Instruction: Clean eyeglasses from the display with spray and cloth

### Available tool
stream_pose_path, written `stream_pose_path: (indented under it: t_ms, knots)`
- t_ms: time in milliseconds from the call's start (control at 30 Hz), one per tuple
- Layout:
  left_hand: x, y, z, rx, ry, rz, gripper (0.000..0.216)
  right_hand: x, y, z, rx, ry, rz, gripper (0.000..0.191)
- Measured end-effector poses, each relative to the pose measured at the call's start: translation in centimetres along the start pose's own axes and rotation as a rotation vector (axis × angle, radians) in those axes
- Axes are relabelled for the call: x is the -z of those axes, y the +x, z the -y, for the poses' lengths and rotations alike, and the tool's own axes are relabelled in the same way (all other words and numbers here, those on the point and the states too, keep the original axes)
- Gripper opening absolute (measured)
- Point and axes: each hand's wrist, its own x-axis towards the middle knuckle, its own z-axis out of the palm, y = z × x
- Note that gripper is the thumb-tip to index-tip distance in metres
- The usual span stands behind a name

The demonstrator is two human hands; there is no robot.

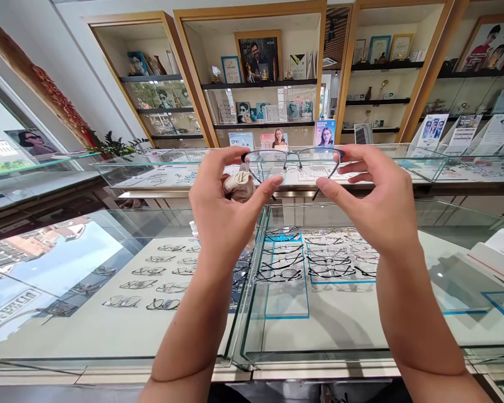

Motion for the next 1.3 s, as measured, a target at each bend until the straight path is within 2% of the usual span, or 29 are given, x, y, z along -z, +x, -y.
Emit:
stream_pose_path:
  t_ms: [233,533,667,767,967,1100,1300]
  knots:
    - [0.2,-0.1,0.7,-0.064,0.051,0.038,0.066,-0.4,-0.1,-0.5,-0.021,0.049,-0.02,0.052]
    - [-0.3,0.0,1.0,-0.044,0.033,-0.048,0.047,-0.6,-0.1,-0.5,0.028,0.028,-0.063,0.044]
    - [-0.4,-0.1,1.5,-0.075,0.063,-0.061,0.054,-0.8,-0.2,-0.3,0.04,0.016,-0.076,0.039]
    - [-0.4,-0.3,1.8,-0.077,0.033,-0.033,0.065,-0.9,-0.2,-0.3,0.042,0.004,-0.079,0.038]
    - [-0.4,-0.4,2.2,-0.057,0.024,-0.025,0.061,-0.9,-0.2,-0.2,0.016,-0.002,-0.052,0.041]
    - [-0.4,-0.4,2.2,-0.075,-0.004,0.033,0.068,-0.7,-0.2,-0.1,0.025,-0.024,-0.07,0.039]
    - [-0.7,-0.2,1.3,-0.05,0.049,-0.069,0.049,-0.7,-0.2,-0.2,0.029,-0.049,-0.06,0.04]
